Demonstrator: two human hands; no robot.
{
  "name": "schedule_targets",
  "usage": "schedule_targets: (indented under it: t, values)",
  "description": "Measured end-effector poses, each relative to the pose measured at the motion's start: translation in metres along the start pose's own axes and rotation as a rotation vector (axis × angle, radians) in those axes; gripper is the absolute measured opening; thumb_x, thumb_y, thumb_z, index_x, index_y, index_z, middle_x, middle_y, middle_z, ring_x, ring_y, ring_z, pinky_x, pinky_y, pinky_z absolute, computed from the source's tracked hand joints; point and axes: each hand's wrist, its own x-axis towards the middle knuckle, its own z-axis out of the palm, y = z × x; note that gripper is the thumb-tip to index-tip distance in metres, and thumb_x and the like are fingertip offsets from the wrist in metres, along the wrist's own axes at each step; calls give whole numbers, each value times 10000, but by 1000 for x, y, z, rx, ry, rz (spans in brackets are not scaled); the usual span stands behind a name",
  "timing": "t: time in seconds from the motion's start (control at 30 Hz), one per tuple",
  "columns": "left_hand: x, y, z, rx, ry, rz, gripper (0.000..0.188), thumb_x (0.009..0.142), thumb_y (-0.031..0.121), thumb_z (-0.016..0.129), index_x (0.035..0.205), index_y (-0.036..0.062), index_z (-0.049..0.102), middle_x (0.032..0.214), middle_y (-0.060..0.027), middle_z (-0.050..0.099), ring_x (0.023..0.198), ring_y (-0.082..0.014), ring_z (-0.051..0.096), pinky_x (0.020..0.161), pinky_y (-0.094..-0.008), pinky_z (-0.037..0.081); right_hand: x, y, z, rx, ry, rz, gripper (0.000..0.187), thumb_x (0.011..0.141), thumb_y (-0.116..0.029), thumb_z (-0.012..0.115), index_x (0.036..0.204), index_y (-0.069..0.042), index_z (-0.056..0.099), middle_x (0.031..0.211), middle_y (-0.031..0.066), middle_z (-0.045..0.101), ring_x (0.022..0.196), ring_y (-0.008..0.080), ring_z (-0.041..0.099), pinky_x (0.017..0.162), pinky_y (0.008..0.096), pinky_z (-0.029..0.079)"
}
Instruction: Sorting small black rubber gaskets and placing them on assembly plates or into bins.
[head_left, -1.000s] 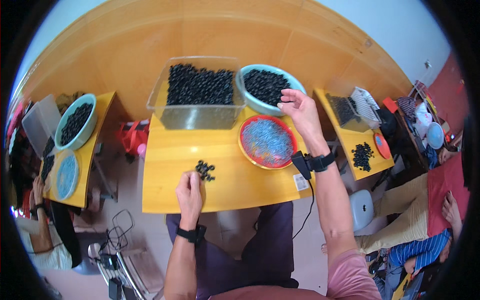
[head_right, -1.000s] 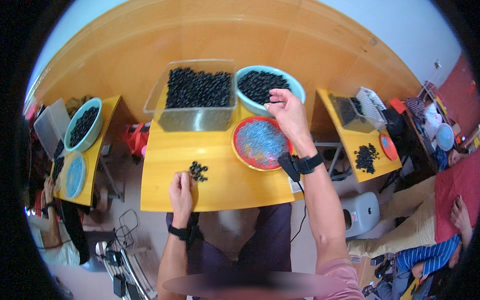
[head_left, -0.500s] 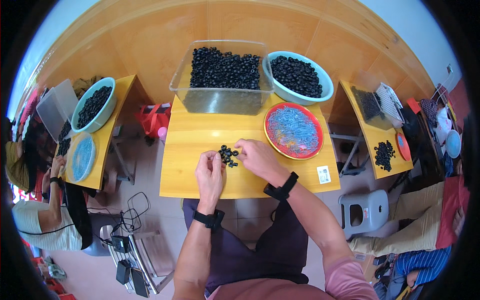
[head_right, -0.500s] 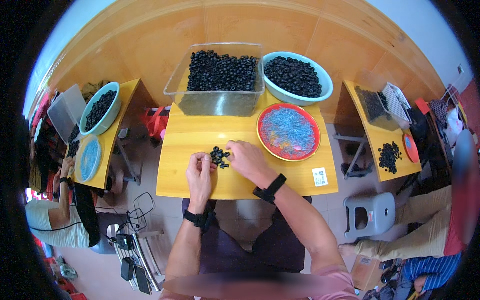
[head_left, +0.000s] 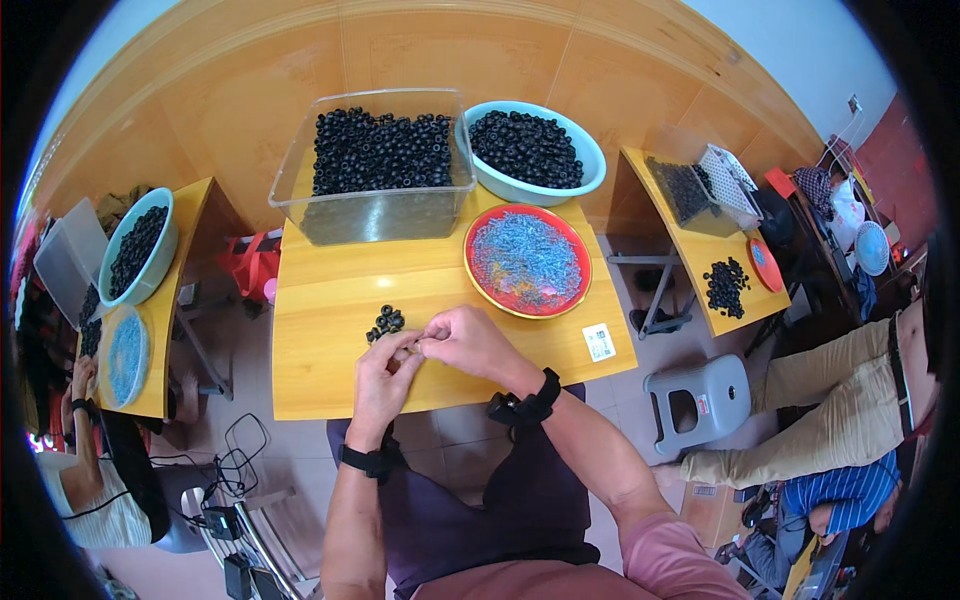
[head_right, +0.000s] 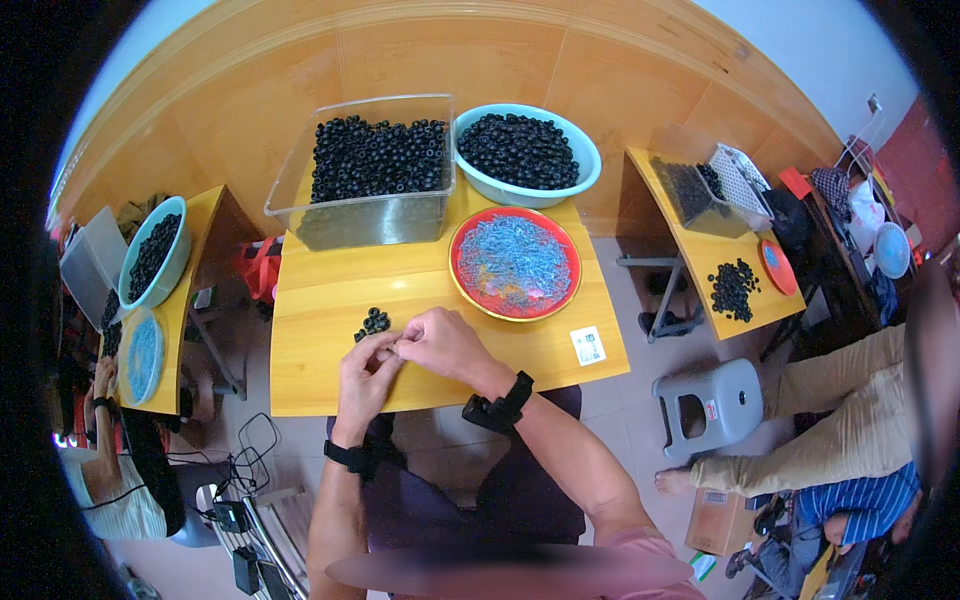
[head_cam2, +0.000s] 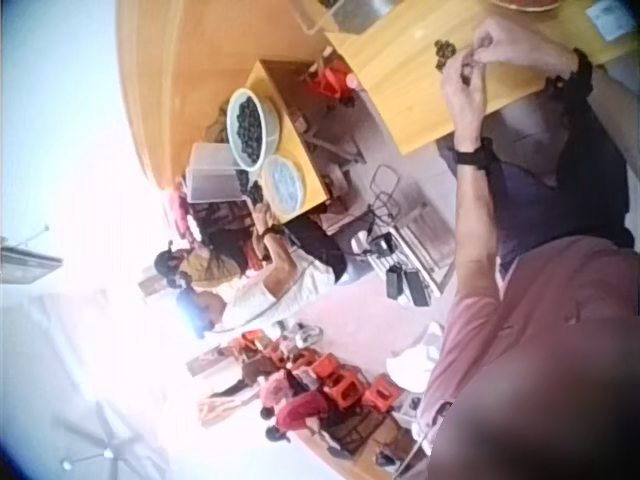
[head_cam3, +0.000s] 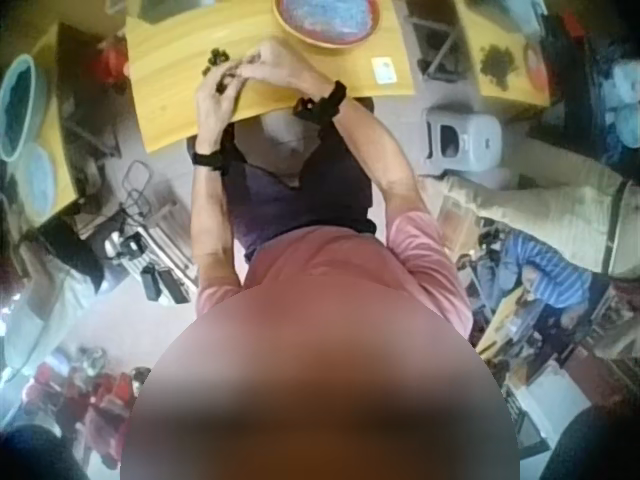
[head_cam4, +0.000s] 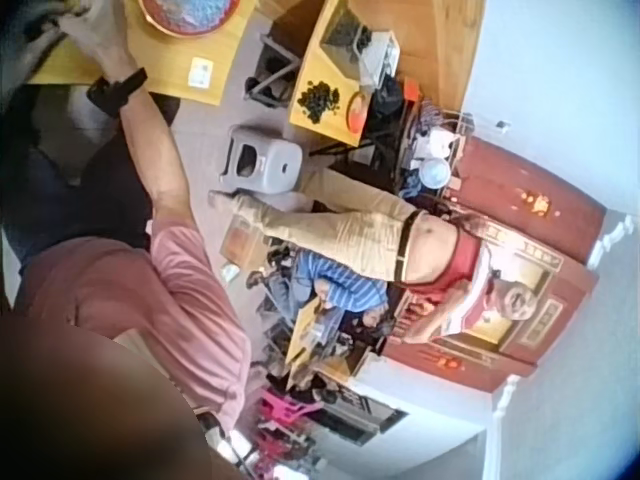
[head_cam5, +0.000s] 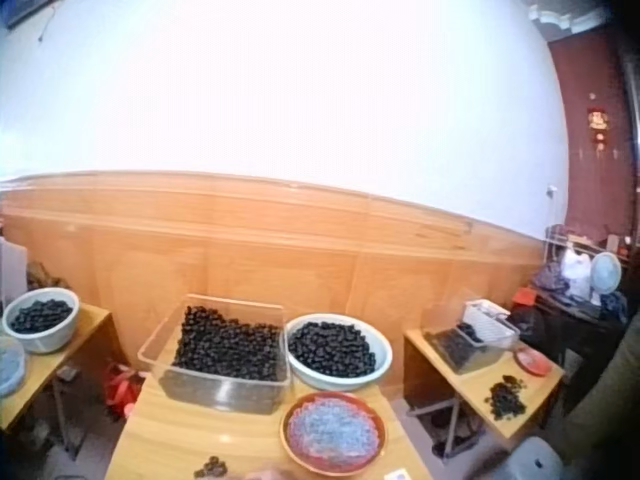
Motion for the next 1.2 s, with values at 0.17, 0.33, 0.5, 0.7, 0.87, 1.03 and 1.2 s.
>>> schedule_targets:
  t: [0.17, 0.33, 0.5, 0.7, 0.87, 1.03, 1.2]
  values:
    - [-2, 2, -4, 95, -22, -14, 193, 854, 17, 769, 1041, 26, 723, 778, -16, 657, 659, -74, 541, 611, -243, 464, -11, 4, -22, -15, 54, -56, 215, 839, -182, 713, 899, 20, 753, 771, 128, 736, 698, 175, 699, 655, 325, 533]
    - [0, 14, 0, 93, -46, -67, 169, 866, 101, 781, 1008, 27, 724, 786, -28, 691, 687, -73, 597, 615, -246, 476, 2, 22, -104, -388, 337, -5, 142, 851, -157, 711, 915, -41, 765, 829, 145, 739, 782, 263, 726, 685, 368, 547]
    - [2, 19, -1, 150, -68, -90, 156, 868, 116, 760, 991, 28, 722, 782, -38, 698, 692, -96, 628, 616, -257, 485, 14, 28, -101, -626, 244, 167, 118, 846, -147, 714, 922, -72, 766, 887, 160, 743, 848, 338, 720, 745, 442, 553]
    - [0, 24, -4, 178, -50, -98, 160, 862, 131, 753, 974, 24, 713, 781, -58, 703, 695, -122, 651, 621, -270, 497, 25, 36, -87, -755, 218, 130, 155, 823, -108, 621, 894, -70, 753, 934, 220, 731, 909, 403, 708, 804, 504, 554]
    - [1, 27, -3, 193, -43, -135, 176, 854, 139, 753, 977, 22, 708, 773, -65, 704, 689, -136, 658, 630, -275, 508, 11, 33, -98, -643, 306, 69, 109, 849, -105, 643, 872, -42, 729, 870, 221, 728, 849, 396, 716, 766, 489, 563]
    - [1, 25, -4, 186, -57, -101, 175, 850, 131, 750, 976, 17, 707, 783, -79, 714, 701, -148, 680, 640, -285, 525, -7, 17, -98, -86, 345, 66, 115, 890, -36, 659, 979, 5, 720, 764, 79, 728, 674, 118, 685, 617, 279, 532]
    - [1, 23, -3, 179, -51, -77, 172, 852, 129, 742, 975, 16, 704, 787, -79, 713, 704, -149, 681, 632, -283, 519, -23, 12, -69, 174, 304, 46, 142, 918, -46, 677, 1036, 23, 717, 799, 59, 738, 740, 112, 714, 650, 244, 560]
